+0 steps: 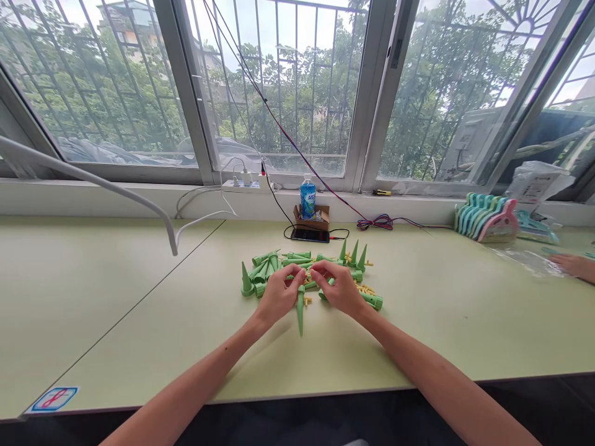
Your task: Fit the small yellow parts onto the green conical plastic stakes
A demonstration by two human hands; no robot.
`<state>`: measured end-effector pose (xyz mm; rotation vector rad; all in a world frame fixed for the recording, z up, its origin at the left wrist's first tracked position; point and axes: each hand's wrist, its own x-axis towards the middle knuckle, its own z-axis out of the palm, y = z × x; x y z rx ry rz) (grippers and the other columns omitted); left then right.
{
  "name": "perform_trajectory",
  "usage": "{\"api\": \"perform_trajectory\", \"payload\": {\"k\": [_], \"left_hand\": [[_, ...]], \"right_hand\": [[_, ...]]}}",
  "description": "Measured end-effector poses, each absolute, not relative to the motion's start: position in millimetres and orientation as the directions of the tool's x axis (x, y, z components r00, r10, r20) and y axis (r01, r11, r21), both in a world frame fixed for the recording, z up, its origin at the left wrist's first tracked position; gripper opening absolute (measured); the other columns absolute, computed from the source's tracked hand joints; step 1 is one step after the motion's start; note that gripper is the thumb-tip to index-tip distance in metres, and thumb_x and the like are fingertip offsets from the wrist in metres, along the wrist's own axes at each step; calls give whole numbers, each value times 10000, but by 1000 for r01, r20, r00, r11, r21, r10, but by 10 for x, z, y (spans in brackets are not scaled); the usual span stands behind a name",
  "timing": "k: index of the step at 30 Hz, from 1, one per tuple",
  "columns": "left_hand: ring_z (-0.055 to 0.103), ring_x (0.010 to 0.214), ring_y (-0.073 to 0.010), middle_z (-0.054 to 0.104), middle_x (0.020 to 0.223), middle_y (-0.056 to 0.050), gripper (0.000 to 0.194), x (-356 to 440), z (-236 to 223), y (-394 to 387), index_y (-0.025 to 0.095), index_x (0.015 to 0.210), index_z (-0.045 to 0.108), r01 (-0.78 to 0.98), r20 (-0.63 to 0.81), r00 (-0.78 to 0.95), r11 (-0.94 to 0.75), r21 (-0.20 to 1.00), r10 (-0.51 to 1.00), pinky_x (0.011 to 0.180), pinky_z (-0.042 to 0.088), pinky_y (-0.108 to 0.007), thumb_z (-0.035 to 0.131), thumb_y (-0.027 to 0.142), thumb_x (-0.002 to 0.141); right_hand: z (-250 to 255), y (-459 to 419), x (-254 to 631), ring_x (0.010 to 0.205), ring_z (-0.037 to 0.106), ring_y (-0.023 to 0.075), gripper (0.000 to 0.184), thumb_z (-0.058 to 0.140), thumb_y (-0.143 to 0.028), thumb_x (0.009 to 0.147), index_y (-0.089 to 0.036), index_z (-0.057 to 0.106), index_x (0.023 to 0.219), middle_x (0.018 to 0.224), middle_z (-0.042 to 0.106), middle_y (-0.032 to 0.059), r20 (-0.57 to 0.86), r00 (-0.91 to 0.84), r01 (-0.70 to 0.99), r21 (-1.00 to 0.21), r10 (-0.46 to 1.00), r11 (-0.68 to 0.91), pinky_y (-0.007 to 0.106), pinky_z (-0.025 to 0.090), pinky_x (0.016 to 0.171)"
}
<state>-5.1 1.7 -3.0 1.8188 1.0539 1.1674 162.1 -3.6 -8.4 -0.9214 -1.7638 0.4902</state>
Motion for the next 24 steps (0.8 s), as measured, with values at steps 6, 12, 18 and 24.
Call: {"api": "perform_trajectory", "payload": {"k": [6, 12, 18, 24], "left_hand": [[401, 400, -86, 414, 490, 69, 309, -50, -26, 8, 188, 759, 548, 253, 334, 257, -396, 883, 907, 388, 295, -211, 517, 457, 907], [409, 404, -92, 433, 490, 61, 305, -44, 13, -22, 185, 767, 567, 271, 343, 249, -405, 873, 906, 393, 297, -217, 524, 453, 905], [439, 439, -91, 539, 590, 34, 314, -48, 2, -9, 182, 759, 569, 306, 372, 234, -432, 848, 898, 430, 332, -225, 520, 455, 906], [439, 484, -104, 567, 670, 16, 294, -76, -9, -3, 188, 759, 557, 481, 470, 183, -496, 723, 863, 478, 325, -242, 475, 408, 936]], "right_hand": [[-97, -28, 1624, 709, 630, 157, 176, 546, -315, 937, -191, 659, 886, 817, 698, 33, 607, -169, 348, -701, 777, 623, 275, 512, 679], [-108, -25, 1631, 715, 636, 160, 183, 540, -326, 941, -190, 657, 904, 820, 699, 36, 592, -180, 338, -713, 785, 615, 274, 519, 668], [-108, -15, 1625, 696, 628, 162, 197, 529, -332, 942, -192, 653, 878, 787, 688, 34, 591, -178, 333, -716, 787, 613, 274, 513, 657], [-122, 15, 1632, 641, 593, 152, 217, 525, -348, 943, -186, 643, 860, 744, 665, 30, 591, -119, 332, -734, 798, 593, 262, 489, 607]]}}
